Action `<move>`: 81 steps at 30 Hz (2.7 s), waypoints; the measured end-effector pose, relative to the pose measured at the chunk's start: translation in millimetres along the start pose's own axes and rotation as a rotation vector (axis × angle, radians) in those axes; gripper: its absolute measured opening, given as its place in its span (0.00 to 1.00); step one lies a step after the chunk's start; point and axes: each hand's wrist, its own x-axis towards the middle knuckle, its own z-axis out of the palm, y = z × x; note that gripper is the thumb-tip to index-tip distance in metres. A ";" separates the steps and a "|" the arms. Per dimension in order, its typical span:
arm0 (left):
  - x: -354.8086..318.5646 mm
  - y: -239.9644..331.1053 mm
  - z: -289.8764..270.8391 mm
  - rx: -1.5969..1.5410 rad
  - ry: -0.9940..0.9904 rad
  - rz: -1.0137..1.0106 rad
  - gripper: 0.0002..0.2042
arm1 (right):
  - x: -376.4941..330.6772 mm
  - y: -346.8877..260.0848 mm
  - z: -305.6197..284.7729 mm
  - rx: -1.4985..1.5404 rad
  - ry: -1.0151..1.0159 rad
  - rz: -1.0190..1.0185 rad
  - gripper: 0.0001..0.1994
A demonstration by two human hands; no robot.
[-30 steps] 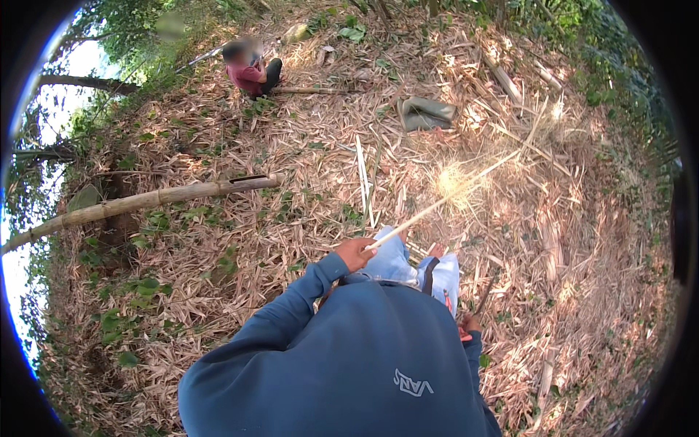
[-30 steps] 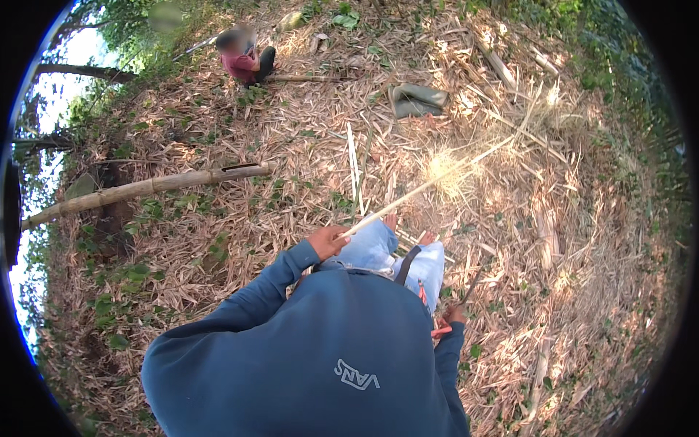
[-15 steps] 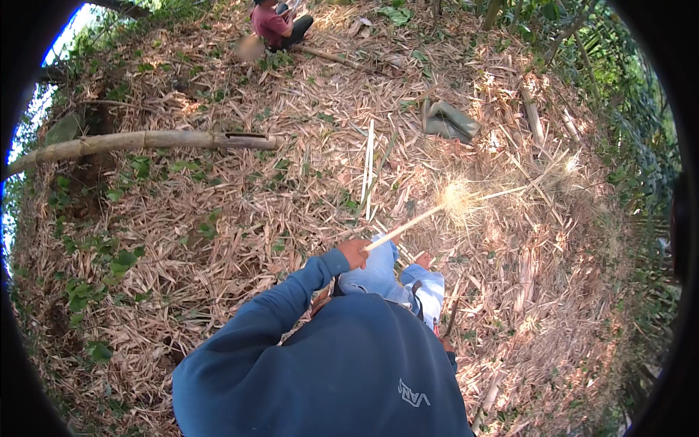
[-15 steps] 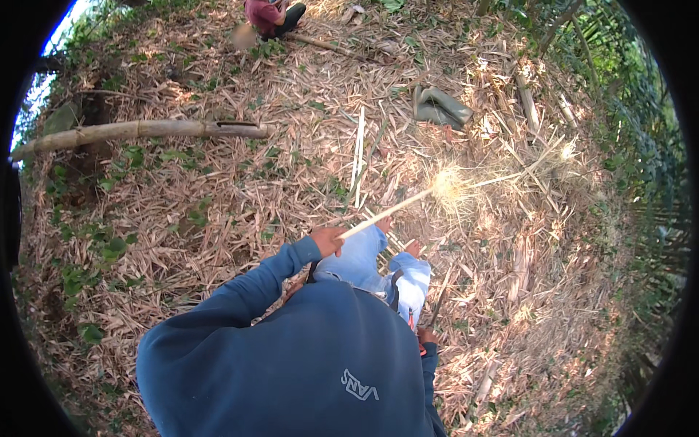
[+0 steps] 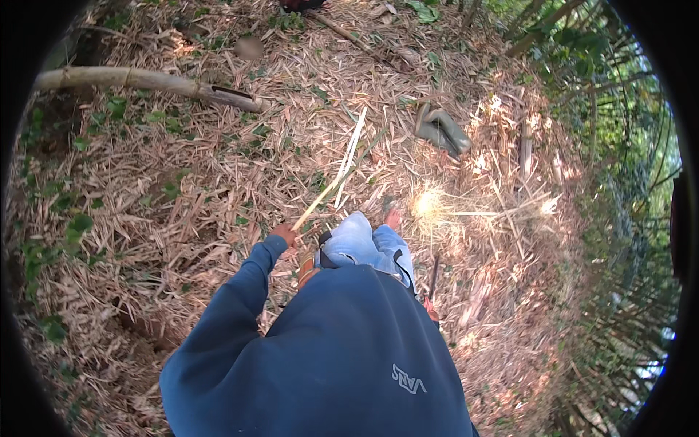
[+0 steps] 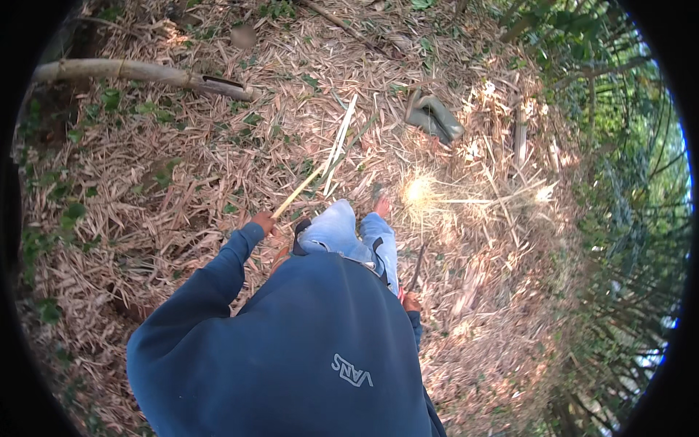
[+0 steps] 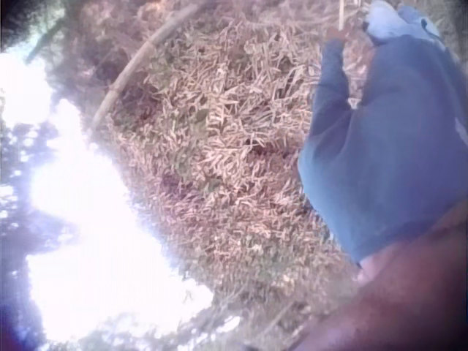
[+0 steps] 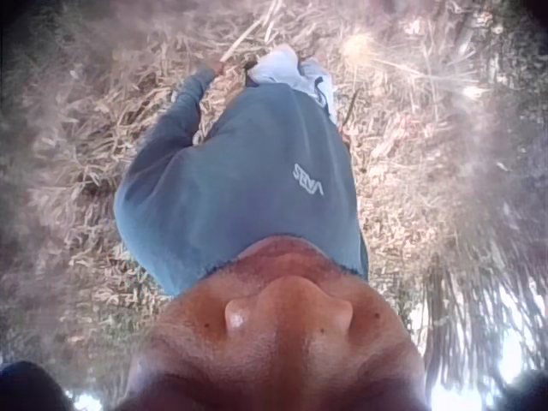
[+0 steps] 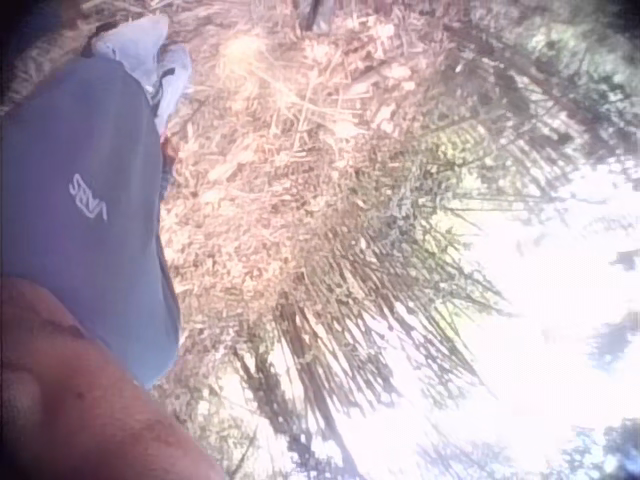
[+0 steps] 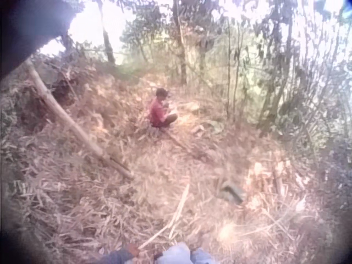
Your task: The person sits on a small woven stool in a wooded area and uses a machete to shave and sharpen a thin wooden stick. They hold the stick with their left hand and repeatedly scrape the blade along its length to create a tapered point, occasionally adjusting their grip.
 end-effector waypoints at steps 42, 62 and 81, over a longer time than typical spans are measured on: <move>396.8 17.7 -304.4 -1.695 0.875 -0.578 0.10 | 657.1 -762.4 -675.0 -0.402 -0.094 -0.507 0.18; 666.2 291.7 -440.9 -2.018 0.780 -1.167 0.14 | 777.5 -1323.5 -798.7 -0.538 -0.323 -0.667 0.23; 707.1 408.7 -621.1 -2.153 0.667 -1.685 0.16 | 946.0 -1456.9 -668.5 -0.997 -0.748 -0.764 0.32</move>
